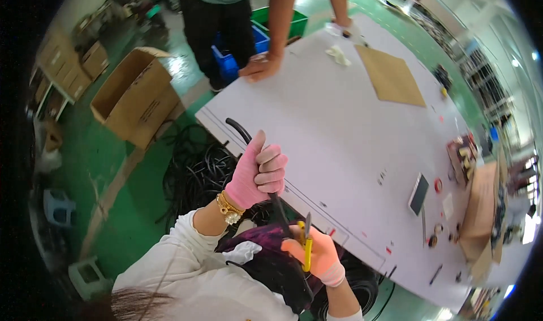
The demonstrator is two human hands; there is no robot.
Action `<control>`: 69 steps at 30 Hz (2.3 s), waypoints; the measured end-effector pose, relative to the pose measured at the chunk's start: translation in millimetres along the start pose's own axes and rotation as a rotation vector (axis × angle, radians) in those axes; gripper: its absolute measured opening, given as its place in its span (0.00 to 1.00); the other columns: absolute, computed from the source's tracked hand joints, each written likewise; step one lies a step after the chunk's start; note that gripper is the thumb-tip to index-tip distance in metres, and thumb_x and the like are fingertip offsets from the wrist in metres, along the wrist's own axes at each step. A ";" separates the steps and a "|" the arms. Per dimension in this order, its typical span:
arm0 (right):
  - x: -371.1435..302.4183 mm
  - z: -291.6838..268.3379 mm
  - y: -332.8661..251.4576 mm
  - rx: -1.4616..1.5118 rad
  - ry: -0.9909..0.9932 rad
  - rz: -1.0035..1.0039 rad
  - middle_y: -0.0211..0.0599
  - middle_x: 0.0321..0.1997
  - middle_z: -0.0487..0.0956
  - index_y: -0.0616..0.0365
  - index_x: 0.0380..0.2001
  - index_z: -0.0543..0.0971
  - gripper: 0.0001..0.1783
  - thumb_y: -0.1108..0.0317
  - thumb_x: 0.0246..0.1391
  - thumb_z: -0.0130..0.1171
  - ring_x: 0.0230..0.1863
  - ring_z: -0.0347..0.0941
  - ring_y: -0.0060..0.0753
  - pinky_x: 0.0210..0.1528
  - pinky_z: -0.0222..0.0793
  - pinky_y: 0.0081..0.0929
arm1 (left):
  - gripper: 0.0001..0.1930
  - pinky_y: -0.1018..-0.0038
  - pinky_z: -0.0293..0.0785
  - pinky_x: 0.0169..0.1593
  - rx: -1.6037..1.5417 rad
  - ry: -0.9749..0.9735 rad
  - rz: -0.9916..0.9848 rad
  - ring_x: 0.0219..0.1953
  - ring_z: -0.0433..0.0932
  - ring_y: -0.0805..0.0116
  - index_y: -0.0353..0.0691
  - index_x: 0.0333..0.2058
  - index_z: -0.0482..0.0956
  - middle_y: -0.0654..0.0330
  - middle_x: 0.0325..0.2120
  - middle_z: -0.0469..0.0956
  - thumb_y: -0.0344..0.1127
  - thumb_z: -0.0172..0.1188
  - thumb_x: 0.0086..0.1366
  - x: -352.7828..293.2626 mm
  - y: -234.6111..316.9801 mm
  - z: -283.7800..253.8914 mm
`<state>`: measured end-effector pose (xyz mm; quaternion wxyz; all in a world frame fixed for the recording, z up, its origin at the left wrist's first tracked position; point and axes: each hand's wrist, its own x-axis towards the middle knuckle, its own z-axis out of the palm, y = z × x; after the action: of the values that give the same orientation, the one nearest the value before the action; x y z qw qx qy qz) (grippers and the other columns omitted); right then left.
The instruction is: Cutting sections of thick black cable using yellow handled scissors on a large white table.
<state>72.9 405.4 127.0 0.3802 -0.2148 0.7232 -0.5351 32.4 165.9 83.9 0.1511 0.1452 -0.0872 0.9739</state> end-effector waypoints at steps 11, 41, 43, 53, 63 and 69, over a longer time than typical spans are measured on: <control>86.7 -45.8 8.0 -0.969 0.044 -0.386 0.42 0.28 0.82 0.59 0.22 0.73 0.10 0.73 0.39 0.67 0.22 0.71 0.51 0.26 0.67 0.40 | 0.17 0.68 0.71 0.57 0.827 0.924 1.170 0.46 0.77 0.60 0.31 0.47 0.70 0.52 0.44 0.76 0.35 0.62 0.66 -14.7 117.7 -41.3; 157.7 -20.6 -1.7 -1.053 -0.059 -0.255 0.42 0.16 0.69 0.58 0.21 0.69 0.18 0.66 0.45 0.71 0.19 0.65 0.51 0.23 0.59 0.40 | 0.16 0.63 0.68 0.46 2.810 0.830 0.496 0.33 0.76 0.61 0.45 0.15 0.79 0.62 0.19 0.76 0.49 0.64 0.53 -39.3 156.2 -35.0; 159.5 -19.7 -2.3 -1.079 -0.060 -0.303 0.42 0.16 0.68 0.58 0.21 0.68 0.19 0.66 0.45 0.71 0.19 0.64 0.51 0.23 0.58 0.41 | 0.18 0.64 0.67 0.45 2.830 0.781 0.617 0.30 0.74 0.59 0.44 0.12 0.75 0.62 0.17 0.73 0.47 0.65 0.52 -40.0 157.8 -36.8; 161.9 -12.8 -10.2 -1.049 -0.066 -0.241 0.42 0.15 0.66 0.58 0.20 0.67 0.20 0.66 0.44 0.72 0.19 0.64 0.51 0.23 0.57 0.42 | 0.14 0.63 0.68 0.45 2.834 0.780 0.542 0.32 0.76 0.61 0.45 0.15 0.78 0.61 0.18 0.74 0.45 0.62 0.53 -45.1 160.9 -36.1; 162.9 -9.8 -11.8 -1.055 -0.049 -0.249 0.41 0.15 0.67 0.58 0.21 0.68 0.20 0.65 0.44 0.72 0.19 0.64 0.51 0.23 0.57 0.42 | 0.13 0.64 0.68 0.44 2.830 0.766 0.559 0.32 0.75 0.62 0.45 0.14 0.77 0.62 0.18 0.74 0.44 0.62 0.53 -46.1 162.3 -36.7; 164.2 -7.0 -14.1 -1.044 -0.052 -0.230 0.41 0.15 0.67 0.57 0.21 0.68 0.19 0.65 0.44 0.72 0.18 0.65 0.50 0.22 0.57 0.40 | 0.15 0.63 0.67 0.39 2.800 0.715 0.745 0.28 0.74 0.59 0.45 0.11 0.70 0.61 0.15 0.70 0.41 0.62 0.50 -46.2 165.1 -41.8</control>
<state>-35.5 287.1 88.6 0.1794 -0.4666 0.8552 -0.1369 11.0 7.4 9.4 -0.3457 -0.1017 0.9039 0.2304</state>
